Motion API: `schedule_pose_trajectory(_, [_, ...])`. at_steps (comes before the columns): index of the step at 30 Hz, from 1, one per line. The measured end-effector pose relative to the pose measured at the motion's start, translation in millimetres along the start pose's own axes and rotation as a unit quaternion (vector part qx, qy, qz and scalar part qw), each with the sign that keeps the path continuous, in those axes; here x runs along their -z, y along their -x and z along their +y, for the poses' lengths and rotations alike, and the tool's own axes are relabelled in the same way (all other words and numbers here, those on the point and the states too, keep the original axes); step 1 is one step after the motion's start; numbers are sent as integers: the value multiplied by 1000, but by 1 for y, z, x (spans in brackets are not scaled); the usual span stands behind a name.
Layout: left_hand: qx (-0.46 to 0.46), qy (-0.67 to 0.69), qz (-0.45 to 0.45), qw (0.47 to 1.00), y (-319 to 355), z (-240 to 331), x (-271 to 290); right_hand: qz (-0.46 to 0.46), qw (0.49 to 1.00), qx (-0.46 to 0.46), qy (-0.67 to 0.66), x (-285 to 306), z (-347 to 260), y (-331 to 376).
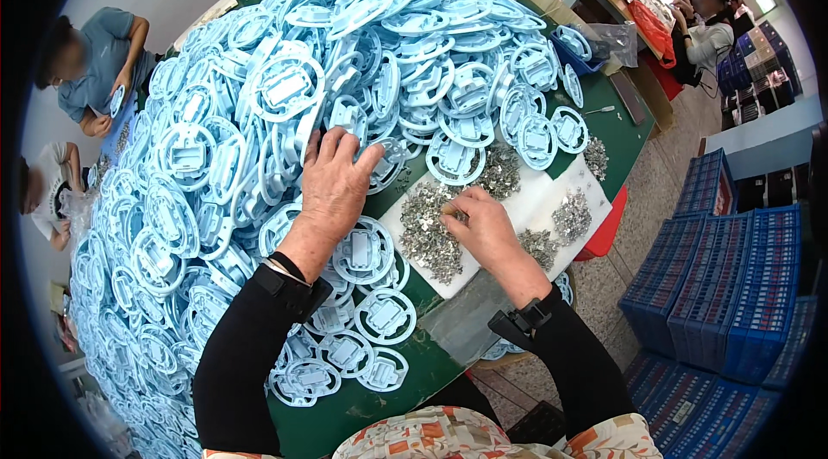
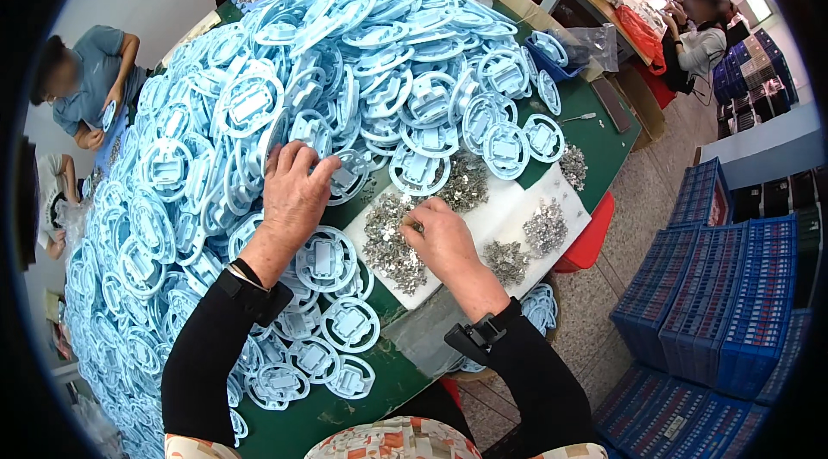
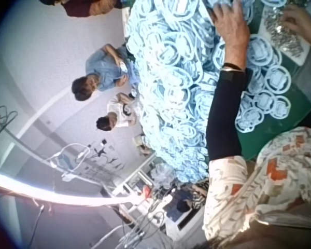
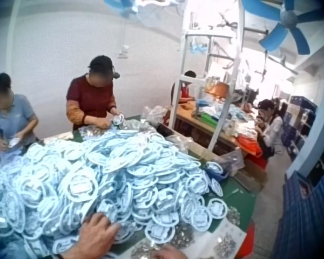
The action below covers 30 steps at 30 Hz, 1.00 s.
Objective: The person assembles light blue face masks by inserting small metal nose clips into the top edge of the mask frames. They work at a green table in a workshop, picking up masks and clips one by one and using a small tool to secure the components. The person also moves a large pile of masks and handles cardboard boxes containing the finished items.
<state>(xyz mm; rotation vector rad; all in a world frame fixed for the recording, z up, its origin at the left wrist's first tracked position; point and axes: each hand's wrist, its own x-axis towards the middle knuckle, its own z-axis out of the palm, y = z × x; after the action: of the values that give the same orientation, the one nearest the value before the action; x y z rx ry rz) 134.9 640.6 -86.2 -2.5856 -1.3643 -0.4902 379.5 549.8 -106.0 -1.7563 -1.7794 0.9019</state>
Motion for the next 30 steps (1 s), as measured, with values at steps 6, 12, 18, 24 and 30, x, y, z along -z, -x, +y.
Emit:
schedule_pose_trajectory(6, [15,-8,-26,1000,-2,4,1,37,993,55,97,-10,-12,-28])
schedule_pose_trajectory(12, [21,-9,-57,998,-5,5,6,-51,971,51,229,-50,-30,-80])
schedule_pose_trajectory(18, [20,-1,-40,999,-3,4,2,-70,960,44,266,-63,-27,-99])
schedule_pose_trajectory(24, [23,-3,-47,999,-5,7,1,-79,965,50,245,-48,-23,-97])
schedule_pose_trajectory(30, [15,-23,-41,999,-2,6,2,-107,976,20,188,12,-26,-47])
